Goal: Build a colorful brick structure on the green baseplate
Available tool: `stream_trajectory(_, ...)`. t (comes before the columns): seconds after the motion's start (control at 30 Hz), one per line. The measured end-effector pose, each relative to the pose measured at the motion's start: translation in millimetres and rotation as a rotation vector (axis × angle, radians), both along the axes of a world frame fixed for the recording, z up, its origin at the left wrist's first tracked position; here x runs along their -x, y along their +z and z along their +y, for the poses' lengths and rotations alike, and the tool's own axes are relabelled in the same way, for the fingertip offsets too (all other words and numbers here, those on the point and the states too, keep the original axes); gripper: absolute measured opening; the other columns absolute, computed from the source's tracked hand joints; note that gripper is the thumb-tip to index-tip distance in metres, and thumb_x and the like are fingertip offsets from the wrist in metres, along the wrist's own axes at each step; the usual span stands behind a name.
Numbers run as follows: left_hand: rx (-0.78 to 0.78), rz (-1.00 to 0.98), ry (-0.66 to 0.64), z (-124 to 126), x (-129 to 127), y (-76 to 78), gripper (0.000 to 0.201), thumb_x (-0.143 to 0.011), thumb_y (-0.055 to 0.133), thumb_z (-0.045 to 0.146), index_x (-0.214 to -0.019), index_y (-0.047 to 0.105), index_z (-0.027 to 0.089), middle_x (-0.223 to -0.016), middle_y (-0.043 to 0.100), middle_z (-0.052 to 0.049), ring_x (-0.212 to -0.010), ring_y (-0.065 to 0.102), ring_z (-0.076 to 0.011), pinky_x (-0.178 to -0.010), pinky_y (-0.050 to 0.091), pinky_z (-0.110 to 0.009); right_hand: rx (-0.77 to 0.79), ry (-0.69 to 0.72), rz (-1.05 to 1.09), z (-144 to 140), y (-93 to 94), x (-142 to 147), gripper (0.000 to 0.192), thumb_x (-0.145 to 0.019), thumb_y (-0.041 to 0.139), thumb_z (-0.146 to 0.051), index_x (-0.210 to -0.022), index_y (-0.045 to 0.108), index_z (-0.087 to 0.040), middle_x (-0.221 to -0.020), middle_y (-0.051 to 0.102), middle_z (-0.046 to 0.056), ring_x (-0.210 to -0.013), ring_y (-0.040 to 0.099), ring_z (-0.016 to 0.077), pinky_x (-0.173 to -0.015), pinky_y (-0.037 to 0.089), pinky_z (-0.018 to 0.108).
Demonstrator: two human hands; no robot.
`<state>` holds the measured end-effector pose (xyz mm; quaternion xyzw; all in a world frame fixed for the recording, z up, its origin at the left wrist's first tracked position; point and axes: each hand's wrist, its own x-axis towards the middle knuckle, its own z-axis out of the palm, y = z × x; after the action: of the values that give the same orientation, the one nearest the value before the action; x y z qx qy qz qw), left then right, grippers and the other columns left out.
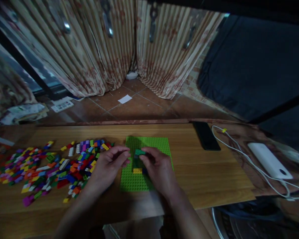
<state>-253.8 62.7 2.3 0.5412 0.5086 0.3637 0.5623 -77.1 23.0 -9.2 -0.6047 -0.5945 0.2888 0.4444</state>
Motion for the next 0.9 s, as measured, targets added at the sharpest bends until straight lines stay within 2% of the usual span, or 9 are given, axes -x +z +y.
stream_trajectory(0.13, -0.094, 0.166, 0.041, 1.3, -3.6, -3.2, 0.028, -0.085, 0.055, 0.034, -0.100, 0.068, 0.016, -0.076, 0.070, -0.003, -0.067, 0.065, -0.0165, -0.061, 0.050, -0.025, -0.014, -0.038, -0.155, 0.3, -5.9, -29.7, 0.019, -0.086, 0.064, -0.034, -0.098, 0.072, -0.022, -0.096, 0.068, 0.006, -0.081, 0.064, 0.0182, -0.071, 0.052, 0.031)
stream_trajectory(0.3, -0.196, 0.382, -0.028, -6.0, -7.8, -6.0, 0.025, -0.087, 0.052, 0.026, -0.100, 0.070, 0.017, -0.079, 0.071, -0.003, -0.066, 0.064, -0.0158, -0.061, 0.047, -0.025, -0.006, -0.011, -0.263, 0.3, -10.0, -35.6, 0.016, -0.086, 0.063, -0.031, -0.096, 0.072, -0.023, -0.092, 0.066, 0.005, -0.081, 0.062, 0.0184, -0.075, 0.051, 0.033)
stream_trajectory(0.4, -0.215, 0.464, -0.055, -9.2, -11.2, -8.2, 0.025, -0.087, 0.051, 0.023, -0.101, 0.070, 0.019, -0.076, 0.070, -0.002, -0.062, 0.062, -0.0149, -0.059, 0.046, -0.025, -0.011, -0.067, -0.276, 1.3, -8.1, -39.6, 0.018, -0.085, 0.062, -0.032, -0.095, 0.072, -0.021, -0.091, 0.069, 0.006, -0.080, 0.063, 0.0192, -0.074, 0.052, 0.034)
stream_trajectory(0.53, -0.233, 0.476, -0.056, -7.4, -12.4, -11.6, 0.024, -0.087, 0.051, 0.022, -0.101, 0.070, 0.019, -0.074, 0.070, -0.002, -0.065, 0.064, -0.0157, -0.061, 0.047, -0.025, 0.044, -0.158, -0.245, 1.6, -5.0, -48.6, 0.023, -0.083, 0.063, -0.038, -0.094, 0.073, -0.020, -0.088, 0.072, 0.006, -0.073, 0.065, 0.0193, -0.070, 0.053, 0.034)
stream_trajectory(0.63, -0.232, 0.487, -0.067, -5.9, -13.2, -13.0, 0.024, -0.087, 0.051, 0.021, -0.101, 0.070, 0.018, -0.073, 0.069, -0.002, -0.065, 0.064, -0.0160, -0.063, 0.048, -0.026, 0.084, -0.196, -0.178, 1.0, -3.8, -51.6, 0.027, -0.082, 0.064, -0.041, -0.095, 0.072, -0.019, -0.090, 0.074, 0.006, -0.076, 0.067, 0.0207, -0.072, 0.054, 0.035)
stream_trajectory(0.9, -0.235, 0.508, -0.098, -7.0, -14.7, -13.7, 0.021, -0.087, 0.051, 0.020, -0.097, 0.069, 0.017, -0.078, 0.071, -0.004, -0.067, 0.065, -0.0170, -0.065, 0.049, -0.027, 0.124, -0.159, -0.169, 0.9, -2.4, -47.0, 0.027, -0.081, 0.065, -0.041, -0.094, 0.072, -0.018, -0.087, 0.074, 0.006, -0.075, 0.068, 0.0205, -0.068, 0.053, 0.034)
